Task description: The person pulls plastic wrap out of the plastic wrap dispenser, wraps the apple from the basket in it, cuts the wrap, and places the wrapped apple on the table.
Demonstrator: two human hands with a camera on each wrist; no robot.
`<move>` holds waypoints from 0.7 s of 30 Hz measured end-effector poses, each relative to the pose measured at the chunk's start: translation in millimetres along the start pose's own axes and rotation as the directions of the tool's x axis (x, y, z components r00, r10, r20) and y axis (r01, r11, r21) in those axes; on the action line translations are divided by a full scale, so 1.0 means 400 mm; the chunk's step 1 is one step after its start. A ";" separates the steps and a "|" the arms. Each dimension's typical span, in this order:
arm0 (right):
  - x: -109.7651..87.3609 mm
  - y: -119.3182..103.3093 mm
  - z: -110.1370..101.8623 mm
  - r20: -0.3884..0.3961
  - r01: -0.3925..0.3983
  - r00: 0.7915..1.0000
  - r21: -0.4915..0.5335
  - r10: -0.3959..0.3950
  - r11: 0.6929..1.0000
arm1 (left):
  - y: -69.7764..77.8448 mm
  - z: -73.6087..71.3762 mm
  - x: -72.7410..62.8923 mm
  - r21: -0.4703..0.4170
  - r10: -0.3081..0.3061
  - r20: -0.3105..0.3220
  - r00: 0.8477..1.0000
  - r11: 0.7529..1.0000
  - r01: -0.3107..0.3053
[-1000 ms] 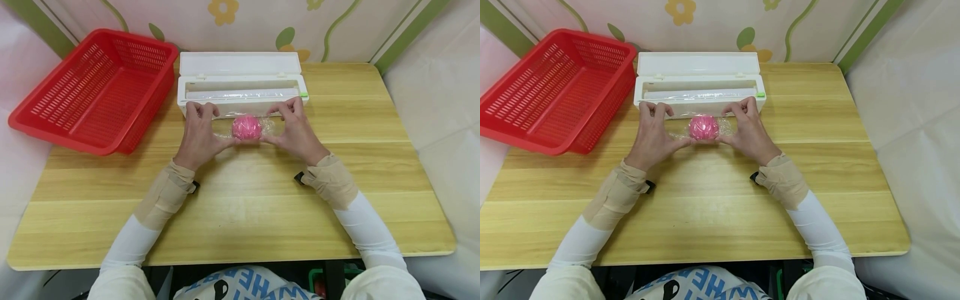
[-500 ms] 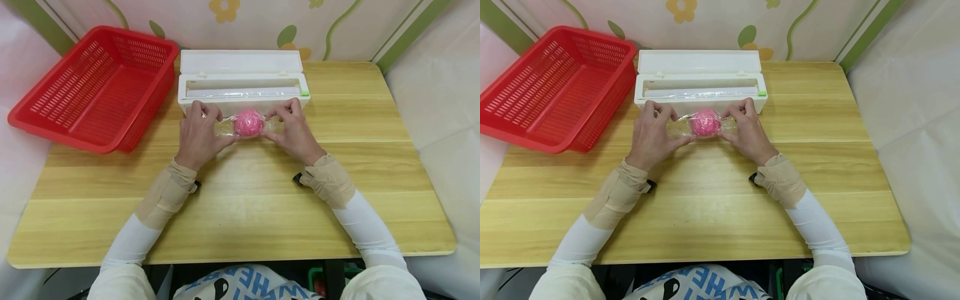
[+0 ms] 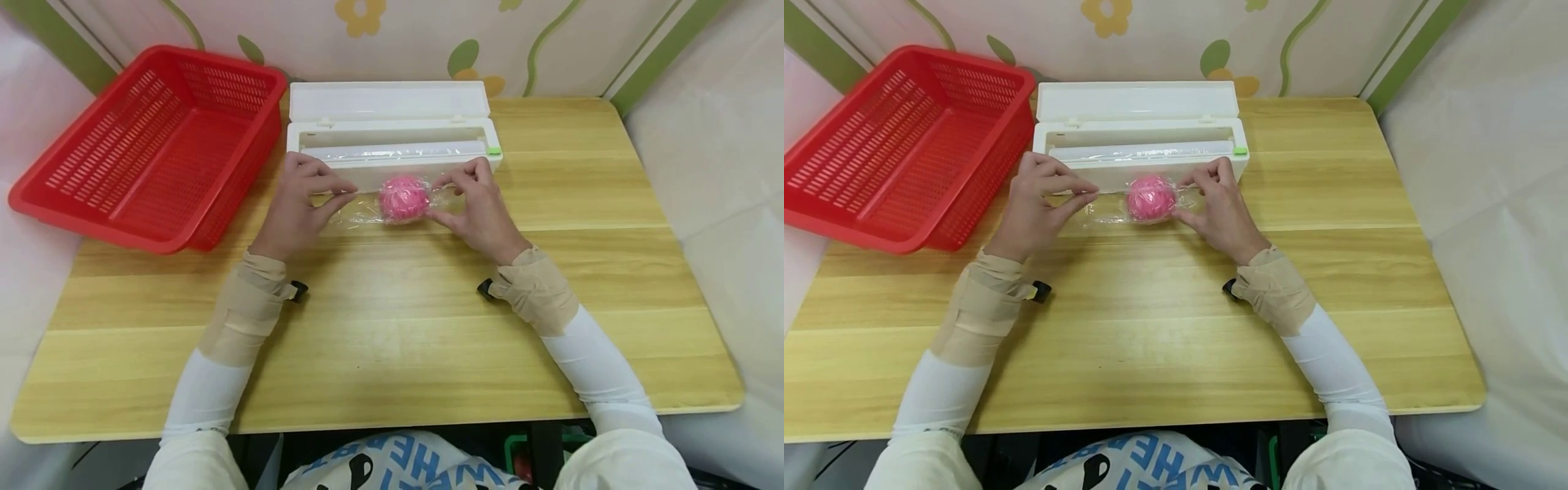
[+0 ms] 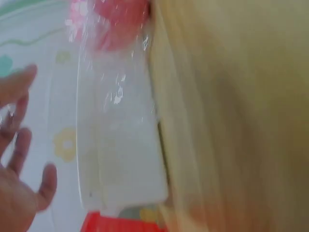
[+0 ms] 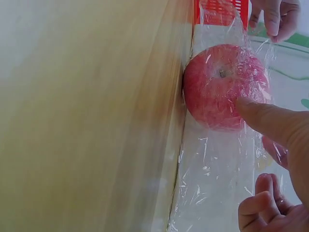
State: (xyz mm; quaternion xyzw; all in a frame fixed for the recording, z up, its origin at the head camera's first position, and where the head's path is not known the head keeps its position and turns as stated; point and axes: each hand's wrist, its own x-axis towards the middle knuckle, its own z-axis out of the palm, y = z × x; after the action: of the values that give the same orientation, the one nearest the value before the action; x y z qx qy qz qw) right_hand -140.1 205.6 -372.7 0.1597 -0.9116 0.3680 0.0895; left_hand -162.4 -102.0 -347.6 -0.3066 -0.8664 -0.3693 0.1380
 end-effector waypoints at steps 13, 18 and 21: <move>-0.001 0.006 0.002 0.009 -0.004 1.000 0.027 0.004 1.000 | -0.042 -0.016 -0.005 -0.063 0.219 0.156 0.963 0.975 -0.211; -0.001 0.006 0.002 0.010 -0.011 1.000 0.025 0.011 1.000 | -0.042 -0.019 -0.008 -0.042 0.192 0.247 0.950 0.981 -0.187; 0.000 0.005 0.002 0.010 -0.012 1.000 0.014 0.011 1.000 | -0.037 -0.021 -0.009 -0.005 0.168 0.307 0.937 0.984 -0.176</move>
State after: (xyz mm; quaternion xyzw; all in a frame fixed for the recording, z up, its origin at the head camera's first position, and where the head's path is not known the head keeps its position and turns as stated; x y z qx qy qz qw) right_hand -140.8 206.5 -374.4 0.1568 -0.9104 0.3740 0.0819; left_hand -168.9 -117.7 -351.9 -0.4331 -0.8513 -0.2939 0.0372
